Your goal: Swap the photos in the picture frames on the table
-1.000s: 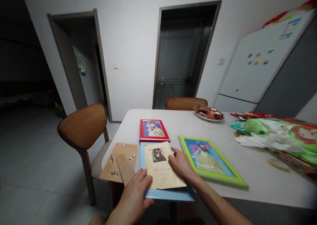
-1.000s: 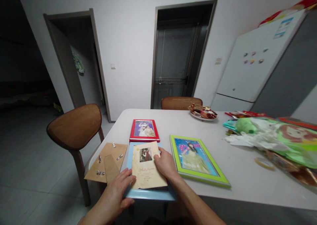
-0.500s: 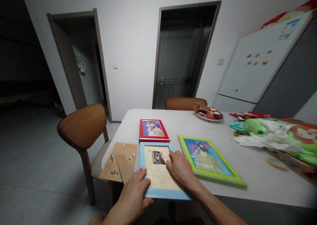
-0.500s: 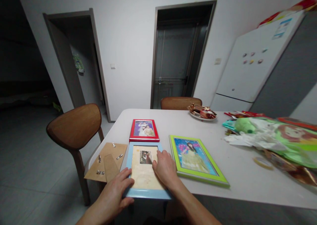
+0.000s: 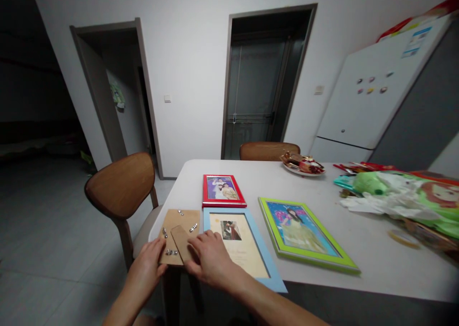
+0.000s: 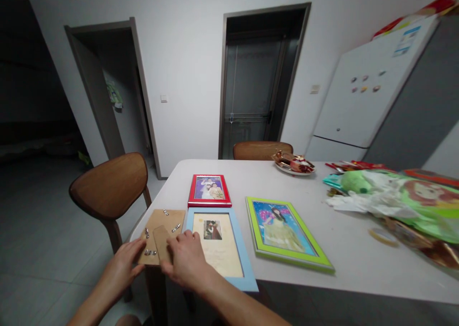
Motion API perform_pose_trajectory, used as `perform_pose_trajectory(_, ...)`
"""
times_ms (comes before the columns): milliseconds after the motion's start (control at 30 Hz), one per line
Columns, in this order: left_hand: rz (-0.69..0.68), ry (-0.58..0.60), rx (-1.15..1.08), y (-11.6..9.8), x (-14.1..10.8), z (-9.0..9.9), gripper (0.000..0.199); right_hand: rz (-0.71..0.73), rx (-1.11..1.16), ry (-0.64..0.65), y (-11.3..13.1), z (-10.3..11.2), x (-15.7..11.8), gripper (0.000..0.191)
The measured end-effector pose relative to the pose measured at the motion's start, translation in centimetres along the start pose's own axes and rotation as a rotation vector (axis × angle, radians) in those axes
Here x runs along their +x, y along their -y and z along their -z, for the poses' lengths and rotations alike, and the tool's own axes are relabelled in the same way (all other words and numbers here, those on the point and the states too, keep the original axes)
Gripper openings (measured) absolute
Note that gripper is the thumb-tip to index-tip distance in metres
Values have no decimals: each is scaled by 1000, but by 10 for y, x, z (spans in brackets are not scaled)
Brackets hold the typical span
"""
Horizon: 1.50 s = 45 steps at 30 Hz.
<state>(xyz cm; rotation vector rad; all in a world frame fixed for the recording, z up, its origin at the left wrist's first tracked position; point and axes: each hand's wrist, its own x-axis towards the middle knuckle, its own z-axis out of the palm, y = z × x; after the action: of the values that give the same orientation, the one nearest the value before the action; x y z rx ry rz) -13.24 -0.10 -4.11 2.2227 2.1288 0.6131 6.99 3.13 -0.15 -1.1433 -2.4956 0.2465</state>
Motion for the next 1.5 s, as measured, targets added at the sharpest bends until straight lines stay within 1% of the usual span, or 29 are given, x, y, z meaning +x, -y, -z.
perform_pose_trajectory(100, -35, -110, -11, 1, -2, -2, 38, -23, -12, -4, 10, -14, 10, 45)
perform_pose_trajectory(200, -70, -207, -14, 0, -3, 6, 29, -61, 95, -49, 13, -18, 17, 52)
perform_pose_trajectory(300, -114, -291, -34, -11, -3, 25, 22, -92, 274, -104, 12, -6, 17, 51)
perform_pose_trajectory(400, -201, -339, -91, -36, -5, 44, 20, -73, 373, -159, 2, 21, 5, 46)
perform_pose_trajectory(467, -262, -319, -157, -61, -8, 51, 22, -61, 371, -164, -11, 40, -11, 40)
perform_pose_trajectory(533, -298, -242, -229, -87, -9, 50, 22, -92, 365, -133, -28, 56, -31, 36)
perform_pose_trajectory(633, -326, -84, -304, -119, -9, 35, 23, -168, 323, -78, -55, 69, -59, 34)
perform_pose_trajectory(733, -306, 41, -339, -136, -6, 15, 21, -223, 263, -37, -73, 69, -77, 33)
perform_pose_trajectory(833, -271, 100, -341, -140, -5, 2, 18, -213, 189, -30, -82, 59, -80, 33)
perform_pose_trajectory(900, -264, 125, -331, -138, -5, -1, 11, -193, 130, -41, -85, 50, -78, 33)
perform_pose_trajectory(967, -257, 147, -314, -138, -6, -1, 9, -184, 67, -56, -87, 41, -74, 34)
perform_pose_trajectory(1000, -254, 157, -303, -138, -7, -1, 10, -181, 40, -61, -87, 38, -73, 34)
perform_pose_trajectory(1067, -250, 186, -281, -141, -10, -1, 25, -177, 5, -64, -89, 34, -73, 34)
perform_pose_trajectory(1133, -255, 227, -265, -144, -11, -2, 43, -170, -9, -65, -89, 34, -74, 33)
perform_pose_trajectory(1167, -256, 240, -260, -145, -12, -4, 45, -163, -12, -65, -90, 34, -75, 33)
perform_pose_trajectory(1300, -218, 224, -269, -146, -12, -9, 33, -144, -11, -70, -92, 38, -78, 34)
perform_pose_trajectory(1433, -200, 223, -288, -144, -11, -12, 30, -123, -10, -85, -99, 39, -75, 28)
perform_pose_trajectory(1500, -195, 226, -293, -144, -11, -11, 28, -150, -49, -114, -105, 39, -69, 29)
